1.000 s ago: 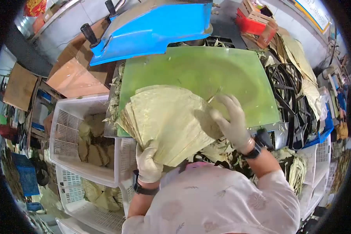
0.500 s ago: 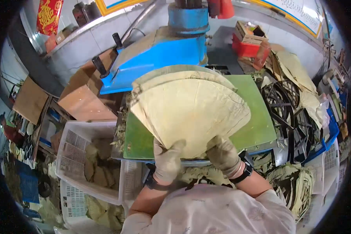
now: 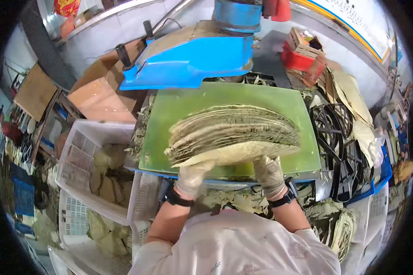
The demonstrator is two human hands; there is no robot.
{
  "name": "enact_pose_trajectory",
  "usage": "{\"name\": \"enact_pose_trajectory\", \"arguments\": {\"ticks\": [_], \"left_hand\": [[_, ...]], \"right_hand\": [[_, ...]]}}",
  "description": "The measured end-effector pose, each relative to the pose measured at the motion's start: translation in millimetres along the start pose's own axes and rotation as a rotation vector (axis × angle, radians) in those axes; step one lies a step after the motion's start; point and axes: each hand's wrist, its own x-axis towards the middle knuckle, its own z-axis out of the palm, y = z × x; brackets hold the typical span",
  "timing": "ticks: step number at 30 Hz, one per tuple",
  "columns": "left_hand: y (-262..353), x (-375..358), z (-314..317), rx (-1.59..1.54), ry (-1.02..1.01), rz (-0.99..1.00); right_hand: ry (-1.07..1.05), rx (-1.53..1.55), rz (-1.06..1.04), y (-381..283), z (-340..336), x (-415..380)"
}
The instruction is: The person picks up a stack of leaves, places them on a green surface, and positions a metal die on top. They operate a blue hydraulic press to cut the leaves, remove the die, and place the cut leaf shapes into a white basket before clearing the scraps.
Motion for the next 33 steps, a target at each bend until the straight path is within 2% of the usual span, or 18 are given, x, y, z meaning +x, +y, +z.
{"name": "enact_pose_trajectory", "arguments": {"ticks": [2,3,5,6,9,11,13,17,19,20,21,23,25,27,28,29,30,33], "left_hand": [[6,-7,-4,0.047,0.093,-0.067],[5,-10,-3,0.279,0.039,-0.026],[-1,-12,-2,0.51,0.008,0.025],[-10,-14,0,0.398,0.004,0.021],[-20,-11,23,0.195,0.052,0.088],[-11,-11,49,0.699,0.126,0.198],[-2,-21,71,0.418,0.281,0.146],[-24,-57,71,0.429,0.45,0.082],[-21,-73,70,0.436,0.514,0.091],[-17,-80,74,0.438,0.539,0.178],[-12,-88,76,0.44,0.557,0.263],[9,-106,80,0.54,0.628,0.338],[43,-130,75,0.572,0.712,0.372],[67,-158,63,0.389,0.868,0.525],[82,-184,44,0.38,0.859,0.584],[101,-207,24,0.462,0.603,0.761],[146,-230,45,0.32,0.99,0.862],[199,-291,14,0.354,1.176,1.124]], "right_hand": [[-0.09,-0.755,-0.157,0,-4,-2],[-0.11,-0.758,-0.144,1,-4,-3],[-0.079,-0.253,-0.017,3,3,-4],[-0.257,-1.099,-0.237,11,-40,4],[-0.013,-0.603,-0.037,-9,29,-3],[-0.059,-0.648,-0.007,-23,60,-5],[-0.1,-0.334,-0.067,-21,64,-9],[-0.335,-0.477,0.061,-20,62,-12],[-0.277,-0.544,0.167,-19,55,-12],[-0.65,-1.164,-0.423,-18,53,-5],[-0.698,-1.14,-0.407,-12,57,-8],[-0.413,-0.728,0.092,-13,85,-20],[-0.473,-0.872,0.185,-2,83,-7],[-0.31,-0.267,0.496,13,69,13],[-0.577,-0.675,0.172,2,114,-4],[-0.596,-0.679,0.176,4,120,-2],[-0.653,-0.715,0.092,12,131,2],[-0.699,-0.792,-0.019,25,158,11]]}}
